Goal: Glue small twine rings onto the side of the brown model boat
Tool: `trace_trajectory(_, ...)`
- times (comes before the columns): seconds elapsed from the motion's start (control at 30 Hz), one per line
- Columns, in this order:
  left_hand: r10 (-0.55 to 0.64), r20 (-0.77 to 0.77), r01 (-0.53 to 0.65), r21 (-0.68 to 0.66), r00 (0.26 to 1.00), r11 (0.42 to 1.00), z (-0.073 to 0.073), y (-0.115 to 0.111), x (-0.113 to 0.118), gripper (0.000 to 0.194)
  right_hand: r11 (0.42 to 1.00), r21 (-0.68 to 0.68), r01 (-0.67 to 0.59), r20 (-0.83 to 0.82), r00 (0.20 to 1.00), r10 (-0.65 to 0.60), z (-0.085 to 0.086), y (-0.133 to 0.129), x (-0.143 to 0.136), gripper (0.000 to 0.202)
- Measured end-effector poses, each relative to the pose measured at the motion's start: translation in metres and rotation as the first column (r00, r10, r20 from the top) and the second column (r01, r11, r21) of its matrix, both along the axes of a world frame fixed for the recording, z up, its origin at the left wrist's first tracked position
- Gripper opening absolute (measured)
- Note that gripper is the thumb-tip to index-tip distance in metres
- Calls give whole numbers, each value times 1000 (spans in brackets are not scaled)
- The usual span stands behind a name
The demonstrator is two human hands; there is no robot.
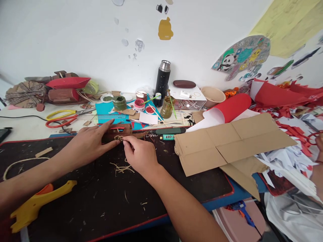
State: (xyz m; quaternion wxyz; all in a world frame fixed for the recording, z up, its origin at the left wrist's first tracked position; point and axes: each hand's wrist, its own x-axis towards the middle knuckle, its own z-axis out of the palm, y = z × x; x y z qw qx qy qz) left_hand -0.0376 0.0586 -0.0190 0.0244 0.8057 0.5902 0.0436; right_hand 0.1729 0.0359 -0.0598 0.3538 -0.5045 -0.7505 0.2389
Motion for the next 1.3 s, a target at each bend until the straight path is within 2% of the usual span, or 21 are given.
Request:
trace_trajectory(0.2, -10, 31, 10, 2, 999, 1000, -1, 1, 0, 86, 1000, 6, -23, -81, 996, 23, 1, -2, -1, 29)
trace_trajectory(0.5, -7, 17, 7, -1, 1000, 1000, 1, 1, 0, 84, 999, 3, -33, -58, 998, 33, 2, -1, -2, 34)
trace_trajectory(0.7, -11, 70, 11, -4, 997, 1000, -2, 1, -2, 86, 999, -15, -41, -59, 997, 40, 2, -2, -3, 35)
trace_trajectory(0.9, 74, 173, -57, -101, 982, 993, -1, 4, -13, 90, 998, 54, -31, -168, 985, 39, 1, -2, 0, 34)
trace_trajectory(1.0, 90, 174, -71, -111, 981, 991, 0, 3, -15, 89, 998, 63, -11, -191, 981, 23, 1, -2, 3, 31)
trace_trajectory(1.3, 69, 136, -61, -61, 988, 996, 0, 3, -5, 88, 999, -26, -40, -101, 994, 37, 1, -7, 4, 28)
